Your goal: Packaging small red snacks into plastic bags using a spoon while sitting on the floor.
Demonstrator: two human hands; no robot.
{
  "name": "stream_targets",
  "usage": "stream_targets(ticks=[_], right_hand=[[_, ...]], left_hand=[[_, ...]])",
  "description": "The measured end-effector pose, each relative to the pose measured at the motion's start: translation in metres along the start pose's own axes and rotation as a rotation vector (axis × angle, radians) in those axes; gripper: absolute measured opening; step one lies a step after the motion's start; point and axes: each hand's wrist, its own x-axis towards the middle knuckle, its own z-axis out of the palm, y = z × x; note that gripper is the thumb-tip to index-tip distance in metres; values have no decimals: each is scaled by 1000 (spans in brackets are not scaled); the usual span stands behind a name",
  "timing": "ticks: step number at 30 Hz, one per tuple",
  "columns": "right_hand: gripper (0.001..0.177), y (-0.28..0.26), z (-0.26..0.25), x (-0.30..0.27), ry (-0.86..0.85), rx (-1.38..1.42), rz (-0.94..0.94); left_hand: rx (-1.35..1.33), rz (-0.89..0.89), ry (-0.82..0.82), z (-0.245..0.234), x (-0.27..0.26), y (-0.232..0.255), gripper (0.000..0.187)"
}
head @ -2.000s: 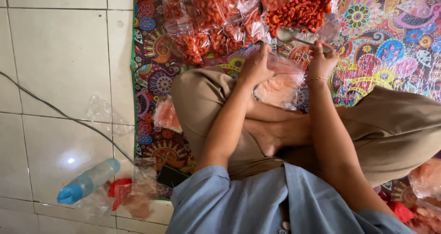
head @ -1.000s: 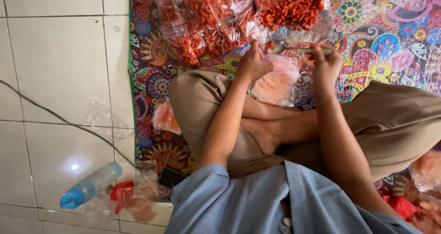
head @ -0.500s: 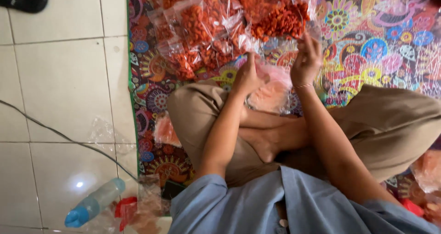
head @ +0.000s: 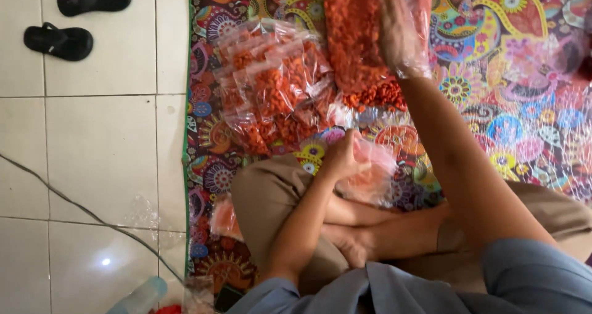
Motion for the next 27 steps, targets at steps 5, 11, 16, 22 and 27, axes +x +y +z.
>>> stream_targets(ticks=[5, 11, 16, 22, 27], right_hand=[[73, -2, -21, 26, -611, -1457, -331], [74, 65, 149, 6, 280, 162, 84], [46, 9, 107, -43, 232, 370, 132], [77, -17, 91, -105, 179, 540, 114], [78, -3, 99, -139, 327, 460, -43]], left_hand=[[87, -91, -85, 1, 3, -1, 69], [58, -89, -69, -4, 5, 8, 77], [8, -122, -90, 3, 5, -3, 81], [36, -89, -42, 10, 7, -15, 71], [-11, 63, 61, 23, 2, -31, 80]])
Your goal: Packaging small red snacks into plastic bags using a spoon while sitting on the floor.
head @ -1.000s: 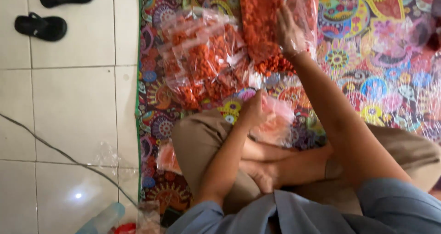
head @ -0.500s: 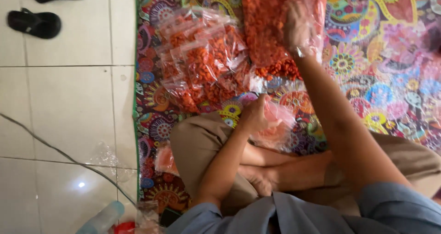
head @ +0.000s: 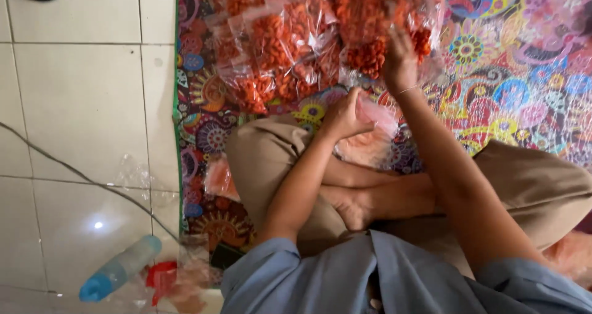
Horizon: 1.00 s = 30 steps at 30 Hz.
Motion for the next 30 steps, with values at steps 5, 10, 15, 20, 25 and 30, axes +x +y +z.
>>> stream_targets(ticks=[5, 10, 15, 20, 25, 30], right_hand=[[43, -40, -84, -3, 248, 58, -37], [17, -34, -132, -83, 305, 126, 328], [15, -6, -122, -115, 383, 257, 614], [17, 11, -91, -105, 556, 749, 1229], [16, 59, -51, -142, 731, 978, 1442], [20, 51, -48, -147, 826, 993, 1501]], left_hand=[[12, -186, -122, -22, 5, 22, 62], [30, -103, -57, -13, 4, 7, 73], [90, -47, 41, -7, -9, 13, 73], [129, 48, 115, -2, -14, 6, 71], [135, 62, 146, 3, -11, 4, 78], [121, 59, 166, 7, -8, 0, 77]])
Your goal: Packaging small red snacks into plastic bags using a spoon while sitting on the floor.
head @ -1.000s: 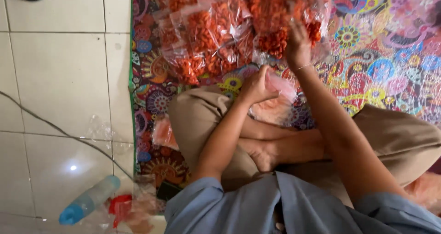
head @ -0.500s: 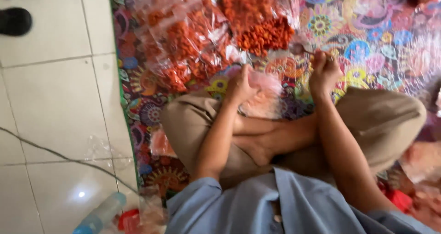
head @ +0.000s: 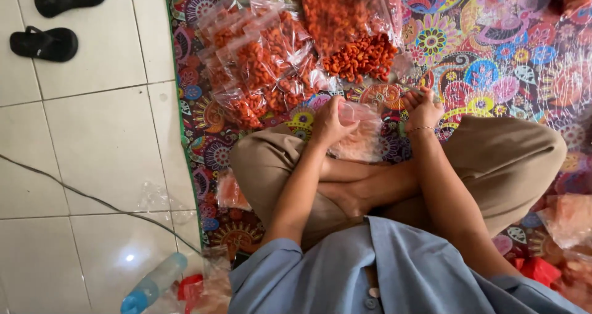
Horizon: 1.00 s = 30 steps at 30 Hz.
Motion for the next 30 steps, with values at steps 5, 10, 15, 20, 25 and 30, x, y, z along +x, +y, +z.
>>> stream_targets(ticks=[5, 10, 15, 20, 25, 30], right_hand=[[21, -16, 9, -21, -16, -56, -116], [20, -36, 21, -44, -72, -230, -250], [17, -12, 4, -2, -75, -218, -314], [18, -38, 11, -43, -98, -103, -248], [20, -37, -5, -15, -130, -213, -273], [21, -71, 9, -109, -289, -428, -359]], left_hand=[[-19, 4, -6, 1, 3, -3, 65], [-36, -43, -4, 7, 19, -4, 57], [14, -17, -17, 10, 22, 2, 65], [-43, -31, -18, -3, 17, 5, 65], [-53, -13, -10, 11, 16, -14, 67], [-49, -56, -3, 15, 14, -10, 71]])
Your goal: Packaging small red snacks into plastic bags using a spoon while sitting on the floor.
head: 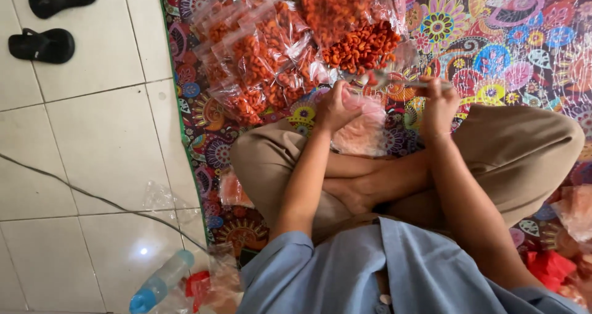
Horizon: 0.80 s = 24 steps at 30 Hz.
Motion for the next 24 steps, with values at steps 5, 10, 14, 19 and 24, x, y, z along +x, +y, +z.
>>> stream_targets(ticks=[5, 10, 14, 19, 24], right_hand=[[15, -23, 24, -41, -216, -396, -664], [18, -25, 9, -5, -11, -440, -596], [13, -3, 9, 24, 199, -436, -386], [13, 39, 19, 34, 225, -207, -220], [14, 80, 26, 46, 240, 68, -33]], left_hand=[[-95, 26, -26, -10, 0, 11, 69], [-81, -32, -55, -12, -7, 6, 68], [-32, 0, -50, -34, -15, 31, 68], [-10, 5, -56, -16, -20, 13, 65], [-12, -35, -82, -10, -14, 12, 65]])
